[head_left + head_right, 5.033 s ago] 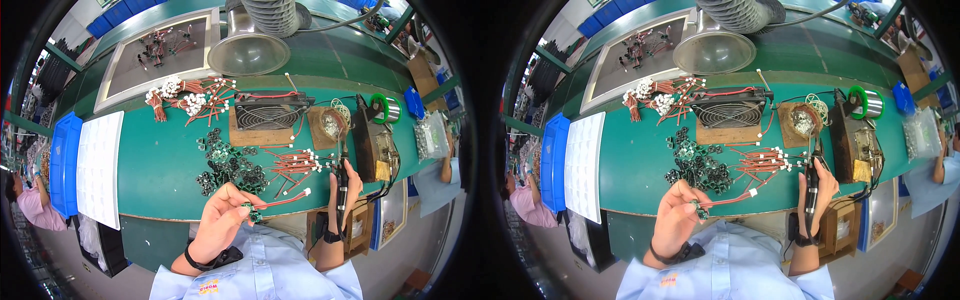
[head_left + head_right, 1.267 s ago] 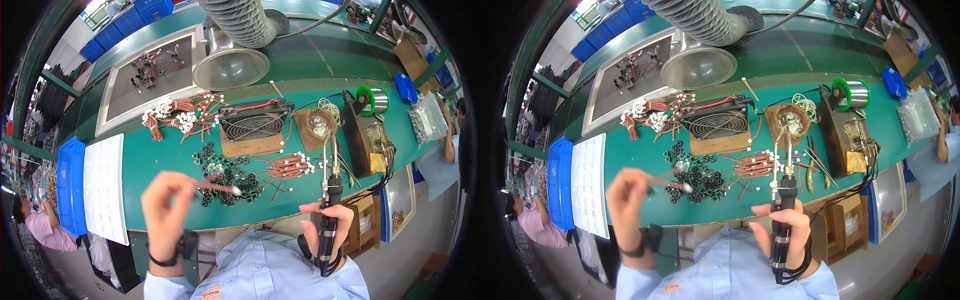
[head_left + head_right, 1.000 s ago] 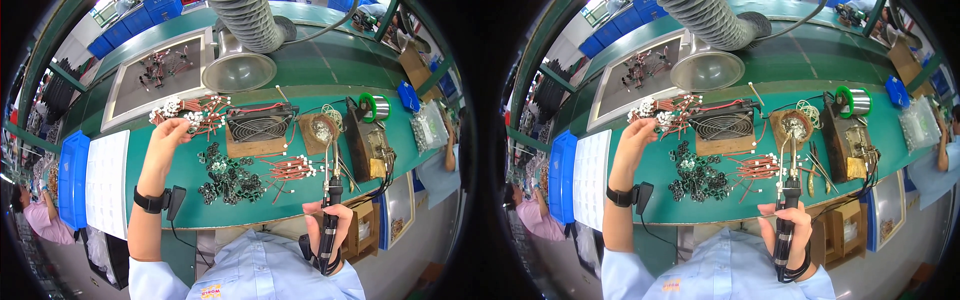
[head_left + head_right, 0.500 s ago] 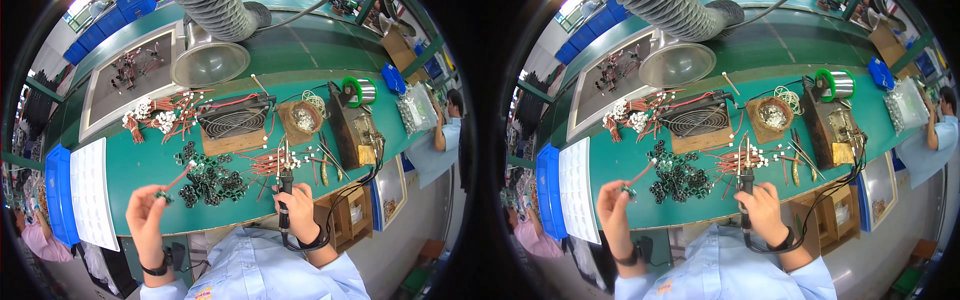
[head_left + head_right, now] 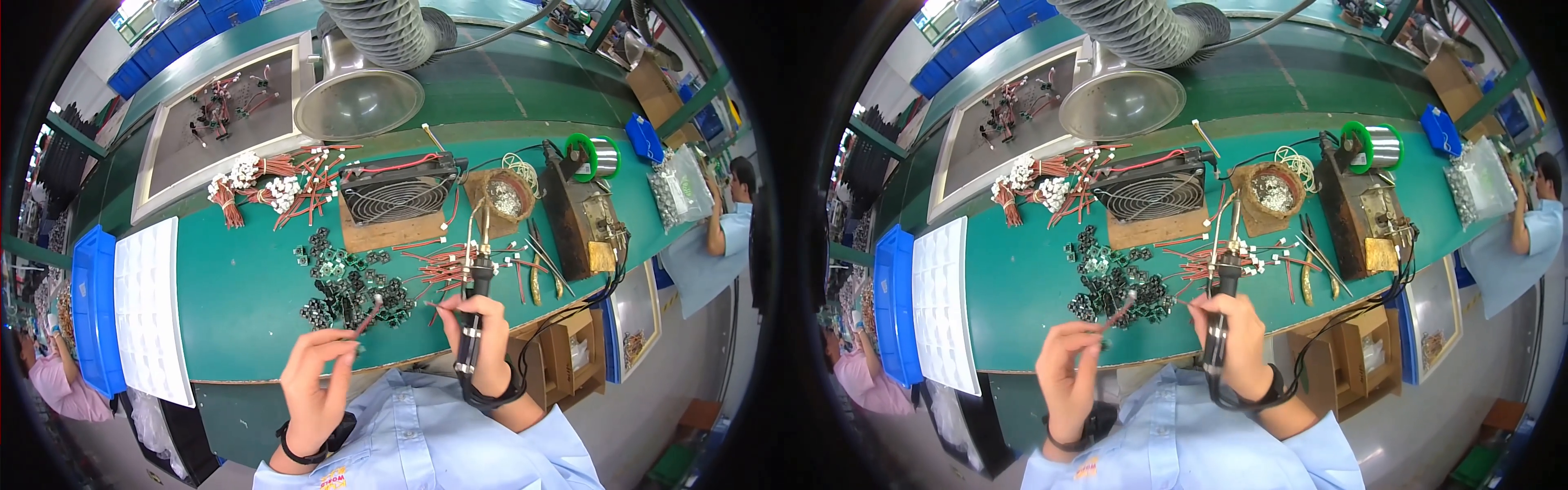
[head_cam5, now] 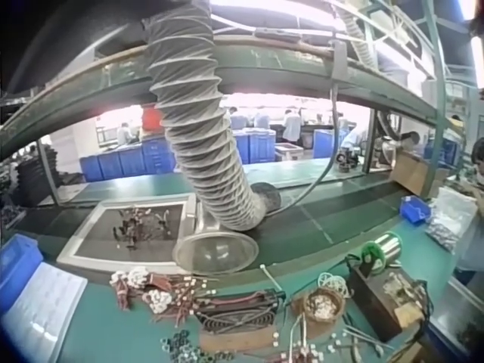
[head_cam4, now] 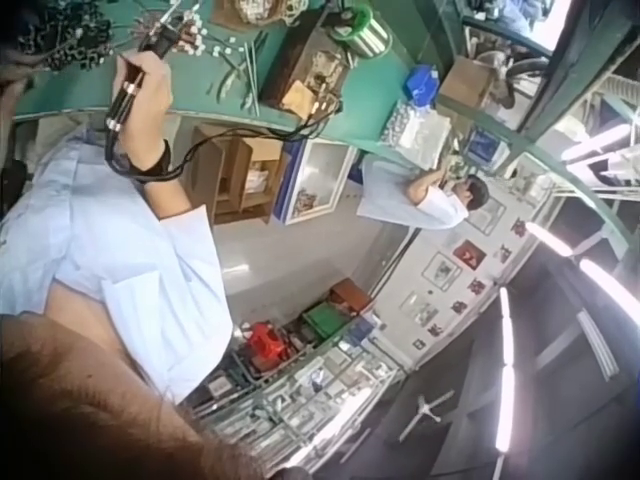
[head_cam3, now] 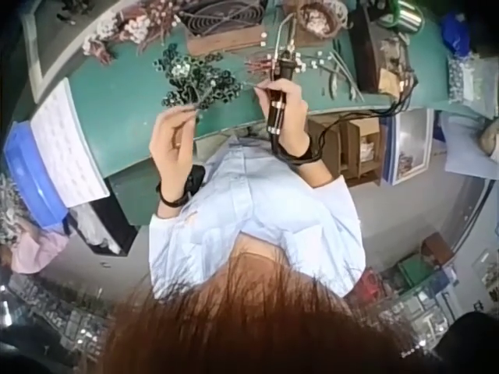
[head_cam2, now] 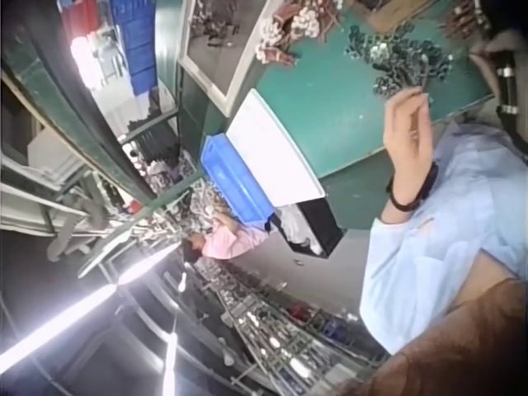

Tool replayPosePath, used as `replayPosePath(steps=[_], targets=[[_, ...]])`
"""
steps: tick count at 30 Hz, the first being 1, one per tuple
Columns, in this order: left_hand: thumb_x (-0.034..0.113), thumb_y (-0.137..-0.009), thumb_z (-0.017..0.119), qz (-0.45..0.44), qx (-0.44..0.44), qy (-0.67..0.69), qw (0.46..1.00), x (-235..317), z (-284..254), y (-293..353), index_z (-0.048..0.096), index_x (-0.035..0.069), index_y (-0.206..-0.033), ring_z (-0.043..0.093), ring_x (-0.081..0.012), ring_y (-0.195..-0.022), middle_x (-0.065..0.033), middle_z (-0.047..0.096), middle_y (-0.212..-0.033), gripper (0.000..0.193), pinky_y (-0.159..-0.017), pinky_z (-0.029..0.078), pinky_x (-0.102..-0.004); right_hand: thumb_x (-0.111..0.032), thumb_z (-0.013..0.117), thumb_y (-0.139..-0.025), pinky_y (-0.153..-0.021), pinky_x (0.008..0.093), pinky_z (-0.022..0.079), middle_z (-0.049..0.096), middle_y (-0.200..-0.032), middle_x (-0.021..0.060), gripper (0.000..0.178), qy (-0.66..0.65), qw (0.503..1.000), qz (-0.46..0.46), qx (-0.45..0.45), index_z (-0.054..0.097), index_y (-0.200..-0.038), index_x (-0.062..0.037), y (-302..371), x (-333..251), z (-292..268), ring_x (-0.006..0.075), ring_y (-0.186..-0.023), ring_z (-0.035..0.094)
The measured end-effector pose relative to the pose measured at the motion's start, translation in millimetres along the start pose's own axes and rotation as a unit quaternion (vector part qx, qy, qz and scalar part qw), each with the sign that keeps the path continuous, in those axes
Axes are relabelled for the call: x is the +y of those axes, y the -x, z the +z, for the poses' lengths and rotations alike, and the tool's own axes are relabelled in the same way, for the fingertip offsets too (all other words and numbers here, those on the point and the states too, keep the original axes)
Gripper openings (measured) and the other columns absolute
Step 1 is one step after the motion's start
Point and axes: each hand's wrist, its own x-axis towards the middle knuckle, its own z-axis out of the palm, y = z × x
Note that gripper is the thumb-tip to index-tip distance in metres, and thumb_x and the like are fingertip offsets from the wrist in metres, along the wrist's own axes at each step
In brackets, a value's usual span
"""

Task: The person solders wires to circuit boards using a soldering iron, moves a tray of components aside, and gathers the circuit boards into a pile. They then continue soldering wires to the circuit boards one at a time.

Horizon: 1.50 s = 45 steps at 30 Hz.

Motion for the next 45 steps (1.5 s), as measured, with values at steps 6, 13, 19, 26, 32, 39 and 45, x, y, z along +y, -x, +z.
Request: replayPosePath(steps=[6, 13, 19, 26, 32, 39, 45], targets=[[0.000, -0.085, 0.060, -0.077, -0.157, 0.178, 0.968, 18, 21, -18, 0.060, -0.002, -0.094, 0.061, -0.0161, -0.082, -0.0118, 0.060, -0.094, 0.009, -0.071, 0.050, -0.0268, -0.009, 0.067, -0.075, -0.083, 0.0369, 0.040, 0.068, -0.083, 0.0082, 0.036, -0.120, 0.993, -0.011, -0.004, 0.048, -0.105, -0.0118, -1, -35, -25, 0.0199, -0.075, 0.066], [0.008, -0.088, 0.058, -0.292, -0.303, 0.376, 0.826, 10, 22, -37, 0.059, -0.002, -0.091, 0.061, -0.0140, -0.079, -0.0095, 0.059, -0.090, 0.010, -0.062, 0.050, -0.0268, 0.002, 0.074, -0.070, -0.080, 0.0378, 0.044, 0.068, -0.091, 0.0077, 0.037, 0.139, 0.928, -0.323, -0.119, 0.048, -0.091, -0.0159, -10, -35, -43, 0.0228, -0.076, 0.066], [0.003, -0.080, 0.061, 0.052, -0.281, 0.010, 0.958, 21, 22, -37, 0.059, 0.000, -0.087, 0.062, -0.0206, -0.075, -0.0108, 0.058, -0.093, 0.009, -0.060, 0.051, -0.0289, -0.004, 0.070, -0.071, -0.076, 0.0370, 0.045, 0.065, -0.086, 0.0049, 0.033, 0.033, 0.958, -0.218, -0.181, 0.051, -0.096, -0.0144, -22, -31, -42, 0.0223, -0.074, 0.064], [0.002, -0.067, 0.064, 0.284, -0.221, -0.198, 0.912, 38, 19, -38, 0.059, 0.001, -0.085, 0.060, -0.0248, -0.069, -0.0121, 0.057, -0.093, 0.018, -0.057, 0.050, -0.0308, -0.004, 0.064, -0.069, -0.058, 0.0335, 0.047, 0.055, -0.075, 0.0051, 0.034, 0.018, 0.949, -0.224, -0.219, 0.055, -0.101, -0.0102, -23, -37, -52, 0.0238, -0.063, 0.057], [0.006, -0.066, 0.066, 0.313, -0.209, -0.234, 0.896, 40, 22, -36, 0.059, 0.001, -0.084, 0.060, -0.0237, -0.068, -0.0114, 0.057, -0.094, 0.020, -0.056, 0.050, -0.0310, -0.004, 0.063, -0.070, -0.052, 0.0298, 0.045, 0.055, -0.076, 0.0066, 0.035, 0.036, 0.950, -0.197, -0.238, 0.053, -0.103, -0.0098, -24, -49, -54, 0.0229, -0.061, 0.056], [0.000, -0.067, 0.067, 0.237, -0.184, -0.139, 0.944, 41, 24, -27, 0.061, 0.001, -0.087, 0.060, -0.0214, -0.068, -0.0120, 0.059, -0.094, 0.021, -0.057, 0.050, -0.0288, -0.002, 0.065, -0.072, -0.053, 0.0299, 0.047, 0.058, -0.078, 0.0080, 0.033, -0.084, 0.962, -0.162, -0.202, 0.051, -0.101, -0.0090, -18, -43, -58, 0.0212, -0.060, 0.056], [-0.004, -0.069, 0.068, 0.144, -0.133, -0.060, 0.979, 38, 35, -18, 0.062, 0.001, -0.091, 0.061, -0.0224, -0.068, -0.0119, 0.060, -0.094, 0.023, -0.056, 0.050, -0.0283, 0.008, 0.069, -0.074, -0.058, 0.0303, 0.052, 0.063, -0.085, 0.0150, 0.043, -0.158, 0.969, -0.113, -0.153, 0.040, -0.100, -0.0094, -9, -37, -51, 0.0203, -0.067, 0.063]])
